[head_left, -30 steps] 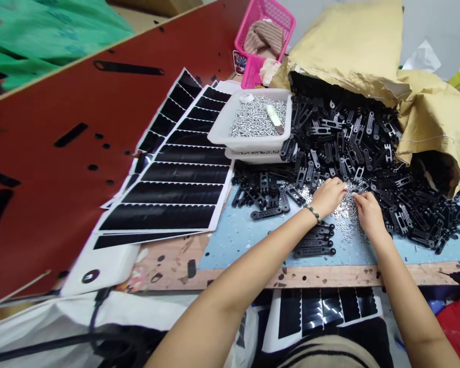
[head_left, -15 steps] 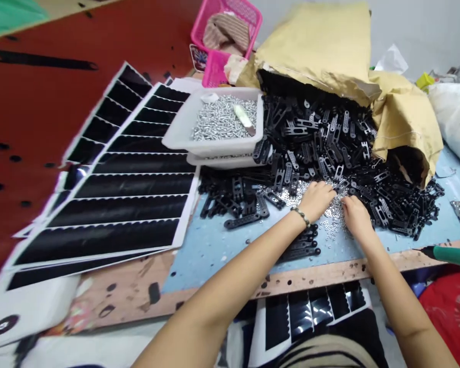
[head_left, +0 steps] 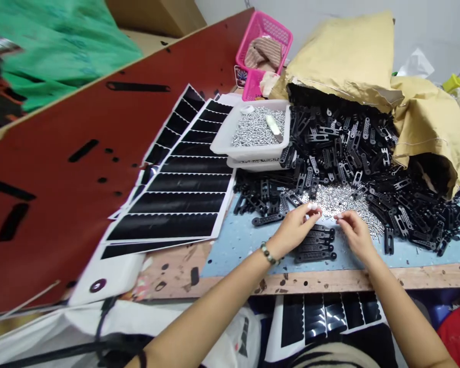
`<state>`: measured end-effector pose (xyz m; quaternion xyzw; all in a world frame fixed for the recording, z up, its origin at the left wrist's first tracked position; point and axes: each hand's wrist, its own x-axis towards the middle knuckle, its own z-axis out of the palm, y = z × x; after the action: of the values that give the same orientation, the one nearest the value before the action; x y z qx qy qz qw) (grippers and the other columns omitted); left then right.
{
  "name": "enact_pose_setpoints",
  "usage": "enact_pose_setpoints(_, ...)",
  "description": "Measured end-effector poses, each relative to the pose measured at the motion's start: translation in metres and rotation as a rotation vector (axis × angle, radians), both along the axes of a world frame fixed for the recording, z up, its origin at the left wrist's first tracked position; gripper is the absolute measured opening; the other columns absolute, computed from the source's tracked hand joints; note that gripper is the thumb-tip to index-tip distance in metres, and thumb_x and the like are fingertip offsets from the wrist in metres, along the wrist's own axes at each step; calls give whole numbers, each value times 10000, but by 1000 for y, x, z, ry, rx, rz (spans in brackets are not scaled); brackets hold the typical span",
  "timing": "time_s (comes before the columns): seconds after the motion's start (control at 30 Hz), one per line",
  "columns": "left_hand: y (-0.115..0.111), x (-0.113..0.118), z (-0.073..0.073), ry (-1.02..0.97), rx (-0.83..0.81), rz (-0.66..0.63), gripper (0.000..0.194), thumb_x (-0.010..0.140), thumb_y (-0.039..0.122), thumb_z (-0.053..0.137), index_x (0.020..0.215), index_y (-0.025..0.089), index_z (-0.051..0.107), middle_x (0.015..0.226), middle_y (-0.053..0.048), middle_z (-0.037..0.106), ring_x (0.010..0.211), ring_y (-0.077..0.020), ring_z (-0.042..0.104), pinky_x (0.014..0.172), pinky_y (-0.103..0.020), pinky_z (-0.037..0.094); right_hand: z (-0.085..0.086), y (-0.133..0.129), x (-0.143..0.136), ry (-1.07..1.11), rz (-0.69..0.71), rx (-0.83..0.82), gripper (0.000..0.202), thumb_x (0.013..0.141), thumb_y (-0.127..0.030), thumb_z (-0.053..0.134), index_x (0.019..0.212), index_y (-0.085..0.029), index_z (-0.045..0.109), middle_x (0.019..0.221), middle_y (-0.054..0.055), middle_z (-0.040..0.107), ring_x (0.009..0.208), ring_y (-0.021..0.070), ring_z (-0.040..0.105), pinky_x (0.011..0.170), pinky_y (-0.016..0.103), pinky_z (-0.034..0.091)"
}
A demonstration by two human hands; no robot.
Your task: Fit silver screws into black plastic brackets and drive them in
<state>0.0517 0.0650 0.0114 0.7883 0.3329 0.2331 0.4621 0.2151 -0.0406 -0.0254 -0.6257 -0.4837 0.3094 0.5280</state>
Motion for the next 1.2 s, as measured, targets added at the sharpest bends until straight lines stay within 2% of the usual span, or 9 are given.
enact_pose_setpoints(0.13,-13,-27,-6,21,-1,10,162,914,259,449,930,183,592,899,-17,649,838,-164,605,793,-307,479,-8,8,-16,-263,64,1,84,884,-253,511,866,-209,580,853,37,626,812,179,585,753,307,466)
enact_pose_setpoints(0.37,-26,-24,-19,101,260,-113,152,911,162,474,956,184,617,928,-37,621,876,-171,582,819,-322,486,-12,8,-18,-697,175,59,194,946,-205,400,895,-201,587,828,60,614,806,206,539,739,332,442)
enact_pose_setpoints(0.53,-36,-16,-20,276,585,-164,172,921,150,458,812,170,590,799,-34,596,788,-189,538,742,-330,464,-10,6,-15,-731,199,77,176,936,-185,418,888,-206,586,866,62,605,830,204,539,746,329,451)
enact_pose_setpoints(0.63,-42,-12,-19,292,700,-191,198,926,135,435,806,169,588,807,-42,598,785,-193,524,724,-325,446,-9,7,-13,-679,208,88,145,928,-199,444,894,-205,585,915,72,597,862,199,547,773,327,463)
enact_pose_setpoints(0.87,-47,-10,-24,247,713,-103,190,933,145,417,828,163,574,810,-46,595,778,-196,519,726,-332,434,-3,10,-10,-652,250,-17,91,876,-160,485,860,-206,561,821,46,596,787,196,555,742,335,464)
enact_pose_setpoints(0.97,-46,-11,-27,250,704,-86,176,920,137,442,808,165,574,810,-44,592,784,-196,518,717,-326,433,0,12,-6,-641,287,-19,129,887,-155,468,945,-208,570,892,52,612,835,195,570,771,332,466)
enact_pose_setpoints(1.03,-47,-11,-29,258,711,-98,186,916,126,448,789,163,578,793,-40,590,778,-194,515,712,-324,434,3,15,0,-624,246,7,164,909,-157,440,987,-208,575,960,63,606,890,186,572,795,313,465)
enact_pose_setpoints(1.13,-51,-13,-28,254,713,-125,203,921,130,450,785,164,597,803,-40,600,785,-194,518,713,-329,439,5,24,6,-766,191,-33,176,919,-161,437,939,-202,607,932,70,600,881,196,556,778,312,451)
enact_pose_setpoints(1.2,-50,-15,-23,230,687,-113,168,929,167,461,872,171,619,911,-56,614,848,-201,531,737,-340,447,6,29,6,-947,221,-95,156,908,-170,478,863,-200,624,870,72,602,834,211,538,731,322,432)
